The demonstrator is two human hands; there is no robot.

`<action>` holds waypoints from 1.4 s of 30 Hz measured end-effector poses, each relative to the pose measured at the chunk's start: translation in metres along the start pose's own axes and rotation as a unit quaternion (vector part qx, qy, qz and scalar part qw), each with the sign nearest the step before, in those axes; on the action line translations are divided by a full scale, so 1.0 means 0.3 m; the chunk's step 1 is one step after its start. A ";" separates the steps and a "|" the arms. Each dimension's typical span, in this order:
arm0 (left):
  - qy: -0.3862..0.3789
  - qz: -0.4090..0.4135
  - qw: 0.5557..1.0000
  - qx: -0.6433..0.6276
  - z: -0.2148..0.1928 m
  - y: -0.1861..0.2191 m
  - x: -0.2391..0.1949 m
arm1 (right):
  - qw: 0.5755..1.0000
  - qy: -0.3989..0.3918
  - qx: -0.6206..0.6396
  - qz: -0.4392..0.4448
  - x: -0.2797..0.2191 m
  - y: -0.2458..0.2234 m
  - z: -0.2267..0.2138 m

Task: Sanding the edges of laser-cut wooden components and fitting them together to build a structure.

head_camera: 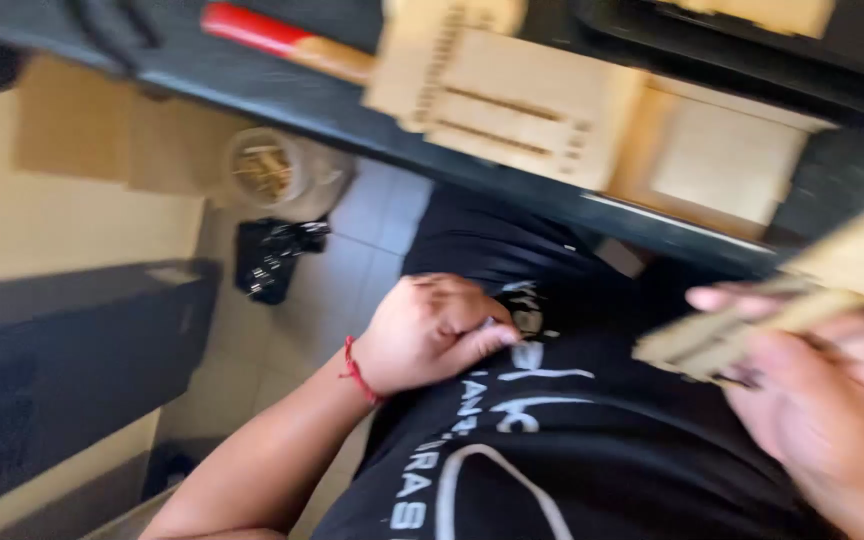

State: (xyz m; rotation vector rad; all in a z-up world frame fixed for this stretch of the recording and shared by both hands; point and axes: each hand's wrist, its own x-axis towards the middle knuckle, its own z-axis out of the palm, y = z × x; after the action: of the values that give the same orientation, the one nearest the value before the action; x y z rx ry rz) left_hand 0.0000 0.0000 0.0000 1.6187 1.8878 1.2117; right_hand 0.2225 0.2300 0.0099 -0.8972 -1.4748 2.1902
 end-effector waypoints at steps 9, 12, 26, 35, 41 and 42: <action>0.105 -0.772 0.627 -0.006 -0.101 -0.675 -0.610 | 0.996 -0.038 -0.044 -0.064 0.056 0.082 -0.053; 0.008 -0.749 0.662 -0.018 0.041 -0.686 -0.659 | 0.995 -0.053 -0.044 -0.074 0.055 0.075 -0.047; 0.054 -0.115 0.990 -0.066 -0.019 0.149 0.143 | 0.975 -0.145 -0.074 -0.153 0.034 -0.027 0.124; 0.115 0.029 0.989 0.088 -0.067 0.064 0.356 | 0.965 -0.113 -0.001 -0.239 0.012 -0.024 0.027; 0.177 0.137 0.930 0.291 -0.160 -0.087 0.620 | 0.973 -0.056 0.076 -0.209 0.002 0.014 0.004; 0.177 0.141 0.925 0.306 -0.163 -0.108 0.664 | 0.976 -0.067 0.074 -0.193 0.001 0.012 0.006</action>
State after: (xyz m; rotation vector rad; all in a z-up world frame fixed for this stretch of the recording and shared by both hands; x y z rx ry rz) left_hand -0.1098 0.1688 0.0503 2.1685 2.5104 1.1441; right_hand 0.2211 0.2275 0.0071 -0.3811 -1.3845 2.0630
